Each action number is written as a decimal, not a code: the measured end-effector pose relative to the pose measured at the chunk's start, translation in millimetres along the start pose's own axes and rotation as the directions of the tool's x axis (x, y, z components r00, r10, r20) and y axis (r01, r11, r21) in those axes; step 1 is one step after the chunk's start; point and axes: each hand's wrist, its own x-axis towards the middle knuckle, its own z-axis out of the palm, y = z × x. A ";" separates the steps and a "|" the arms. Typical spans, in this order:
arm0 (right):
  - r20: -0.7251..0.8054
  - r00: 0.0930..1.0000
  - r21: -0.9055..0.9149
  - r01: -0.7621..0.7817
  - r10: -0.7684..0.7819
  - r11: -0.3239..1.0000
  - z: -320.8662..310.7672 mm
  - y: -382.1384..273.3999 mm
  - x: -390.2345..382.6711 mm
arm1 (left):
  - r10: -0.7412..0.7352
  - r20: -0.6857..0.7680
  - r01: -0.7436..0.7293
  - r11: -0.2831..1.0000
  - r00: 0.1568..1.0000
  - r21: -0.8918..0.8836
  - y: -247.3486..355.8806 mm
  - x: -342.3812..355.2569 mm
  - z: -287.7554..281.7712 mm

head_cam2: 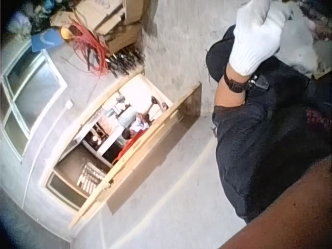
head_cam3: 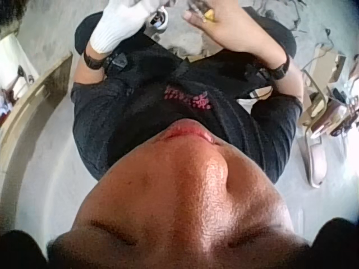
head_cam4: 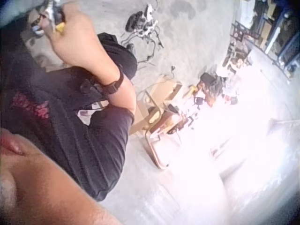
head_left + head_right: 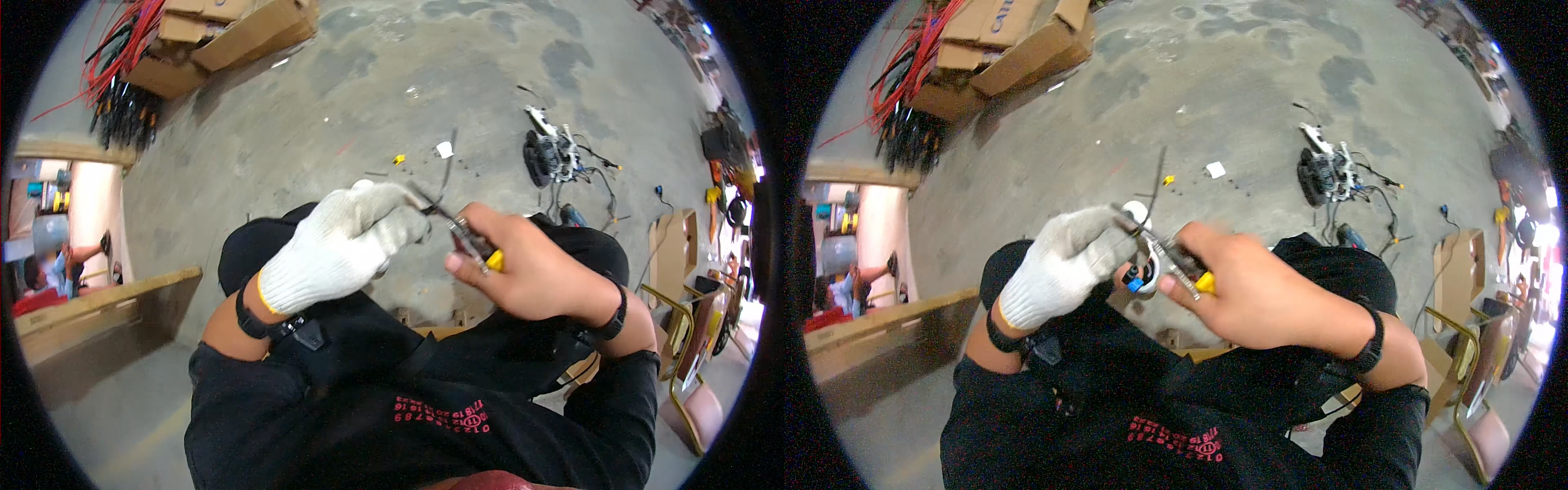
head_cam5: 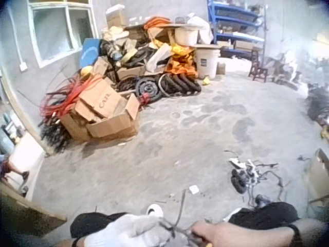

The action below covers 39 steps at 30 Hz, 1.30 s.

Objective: Stripping and connecting wires for a vehicle's electrical harness.

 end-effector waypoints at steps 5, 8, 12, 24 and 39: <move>0.010 1.000 -0.001 0.014 -0.014 1.000 7.3 6.6 -8.5 | -0.042 0.122 0.062 0.984 0.992 -0.165 7.4 -3.4 2.6; -0.002 0.991 0.087 0.131 -0.132 0.987 10.9 8.5 -13.3 | -0.142 0.208 0.185 0.961 0.968 -0.204 13.2 -6.4 -0.1; 0.122 0.992 0.114 -0.011 -0.003 0.993 11.4 11.0 -27.2 | -0.150 0.344 0.244 0.937 0.927 -0.249 16.6 -14.1 0.7; -0.179 0.982 -0.173 0.030 -0.062 0.985 -21.5 18.6 -38.2 | 0.061 0.544 0.054 0.980 0.837 -0.192 8.7 -13.2 9.6; -0.227 0.963 -0.004 -0.149 0.144 0.989 -22.9 63.1 -25.4 | 0.016 0.290 0.131 0.866 0.957 -0.483 0.6 3.9 3.5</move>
